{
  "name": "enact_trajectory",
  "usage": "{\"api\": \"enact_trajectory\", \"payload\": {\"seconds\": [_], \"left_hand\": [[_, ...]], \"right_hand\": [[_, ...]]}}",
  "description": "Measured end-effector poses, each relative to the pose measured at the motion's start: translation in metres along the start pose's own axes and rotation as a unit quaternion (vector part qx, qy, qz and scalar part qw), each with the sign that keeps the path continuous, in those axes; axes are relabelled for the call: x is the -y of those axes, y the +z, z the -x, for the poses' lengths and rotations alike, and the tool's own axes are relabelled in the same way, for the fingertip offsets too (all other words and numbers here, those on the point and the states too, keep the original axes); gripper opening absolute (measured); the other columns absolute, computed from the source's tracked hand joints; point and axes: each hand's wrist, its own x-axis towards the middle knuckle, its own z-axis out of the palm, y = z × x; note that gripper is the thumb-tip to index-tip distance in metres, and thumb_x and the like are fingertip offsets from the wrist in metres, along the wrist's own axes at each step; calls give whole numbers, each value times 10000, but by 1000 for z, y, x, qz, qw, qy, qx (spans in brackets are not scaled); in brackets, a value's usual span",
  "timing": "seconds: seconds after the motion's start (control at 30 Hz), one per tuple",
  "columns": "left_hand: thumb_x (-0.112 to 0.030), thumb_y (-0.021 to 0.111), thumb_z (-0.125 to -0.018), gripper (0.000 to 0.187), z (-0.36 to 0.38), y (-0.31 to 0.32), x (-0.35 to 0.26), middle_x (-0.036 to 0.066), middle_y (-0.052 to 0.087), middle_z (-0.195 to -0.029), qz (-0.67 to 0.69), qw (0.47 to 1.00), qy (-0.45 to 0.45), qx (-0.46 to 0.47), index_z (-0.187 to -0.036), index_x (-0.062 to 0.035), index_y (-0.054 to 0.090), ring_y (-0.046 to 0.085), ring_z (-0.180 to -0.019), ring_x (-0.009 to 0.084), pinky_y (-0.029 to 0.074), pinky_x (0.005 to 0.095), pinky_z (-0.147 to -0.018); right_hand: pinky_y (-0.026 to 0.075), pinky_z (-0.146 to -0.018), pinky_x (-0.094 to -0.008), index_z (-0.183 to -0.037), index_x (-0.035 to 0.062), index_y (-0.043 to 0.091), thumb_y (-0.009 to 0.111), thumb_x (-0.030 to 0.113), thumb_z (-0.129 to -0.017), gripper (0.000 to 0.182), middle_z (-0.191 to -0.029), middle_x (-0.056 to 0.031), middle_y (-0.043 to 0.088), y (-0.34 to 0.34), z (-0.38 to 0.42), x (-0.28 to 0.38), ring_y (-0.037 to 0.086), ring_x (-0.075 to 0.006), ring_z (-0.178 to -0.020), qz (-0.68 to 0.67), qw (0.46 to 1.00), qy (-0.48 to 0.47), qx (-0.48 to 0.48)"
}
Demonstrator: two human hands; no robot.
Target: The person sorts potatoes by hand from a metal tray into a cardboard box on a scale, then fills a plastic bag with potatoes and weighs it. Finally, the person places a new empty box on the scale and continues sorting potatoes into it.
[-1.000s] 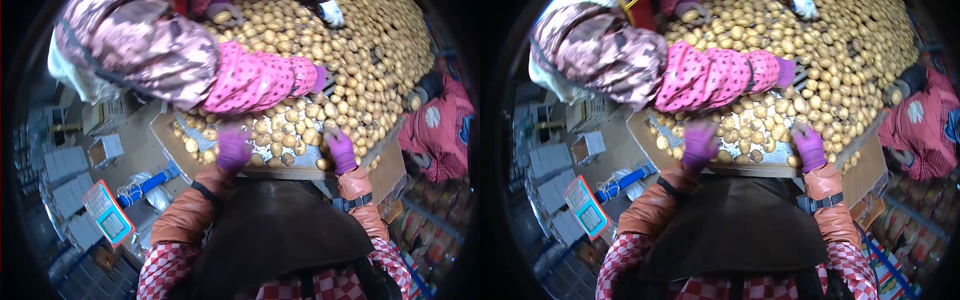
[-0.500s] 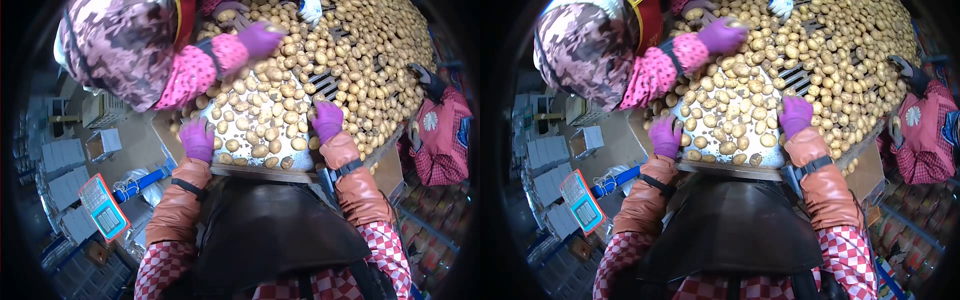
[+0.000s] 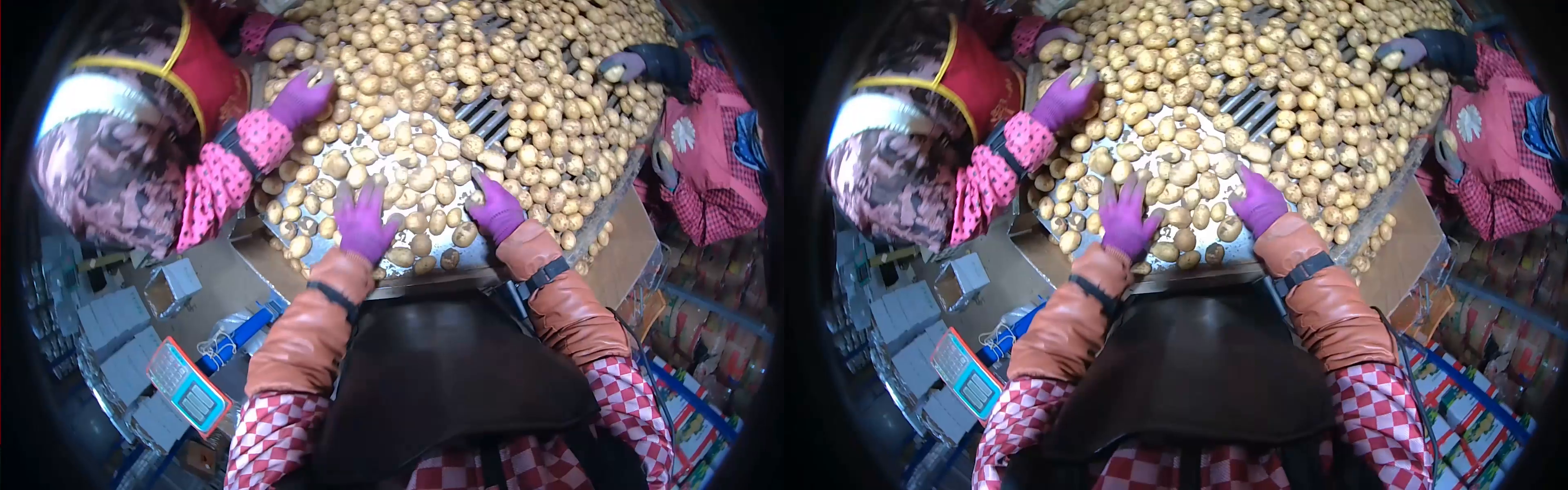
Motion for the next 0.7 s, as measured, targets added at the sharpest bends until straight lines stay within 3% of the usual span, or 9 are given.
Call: {"api": "enact_trajectory", "payload": {"seconds": [0.07,0.13,0.3,0.37,0.4,0.47,0.53,0.6,0.7], "left_hand": [[-427,709,-752,705,27,-6,8,96,476,-1436,32,998,45,13,-1376,-149,533,346,-1344,458,267,600,-1078],[-373,713,-751,648,47,-20,18,125,468,-1433,24,997,52,52,-1341,-152,561,362,-1326,462,300,588,-1058],[-311,719,-752,577,62,-29,37,149,423,-1474,45,991,47,114,-1291,-155,584,344,-1342,474,318,554,-1079],[-272,707,-763,524,56,-32,35,153,482,-1431,55,991,51,114,-1263,-150,608,405,-1308,449,337,547,-1064],[-255,691,-766,475,51,-34,33,153,522,-1360,72,990,43,115,-1219,-134,621,443,-1253,434,358,538,-1029],[-219,659,-770,380,39,-36,30,153,601,-1218,104,988,23,114,-1132,-103,646,519,-1145,404,401,521,-959],[-207,598,-780,291,23,-38,-1,143,607,-1101,107,985,124,-58,-1029,-61,639,533,-1063,363,390,514,-910],[-272,642,-775,405,0,-36,-25,141,600,-1135,145,968,186,88,-1140,-98,621,525,-1104,361,392,481,-952],[-323,662,-792,511,-4,-16,-21,127,551,-1289,76,971,221,44,-1264,-147,580,473,-1227,353,336,517,-1027]], "right_hand": [[509,-928,-390,-1390,54,501,600,298,-904,553,-1233,-167,639,-20,9,-2,639,-288,-1086,-307,944,107,64],[531,-891,-403,-1373,47,496,545,313,-946,506,-1253,-155,627,-37,26,-11,633,-289,-1086,-628,752,180,82],[556,-623,-401,-1227,98,533,503,414,-1004,389,-1063,-136,624,-82,96,-60,622,-292,-798,-875,455,163,35],[548,-624,-394,-1213,113,544,511,429,-1002,382,-1054,-149,621,-109,131,-115,618,-287,-801,-885,446,133,7],[552,-664,-388,-1224,120,548,508,420,-1005,374,-1075,-161,620,-123,151,-151,630,-294,-840,-863,486,138,-14],[544,-791,-381,-1263,98,551,530,353,-1004,364,-1155,-174,610,-135,187,-202,634,-292,-958,-464,811,248,-255],[516,-872,-374,-1282,59,552,561,292,-989,375,-1194,-167,608,-136,182,-186,619,-275,-1035,-326,866,236,-298],[497,-918,-372,-1286,18,561,604,241,-964,394,-1217,-142,606,-134,160,-124,602,-248,-1082,-176,930,140,-289],[474,-943,-336,-1246,2,606,645,191,-928,373,-1156,-124,641,-102,105,-31,596,-210,-1091,-278,934,131,-181]]}}
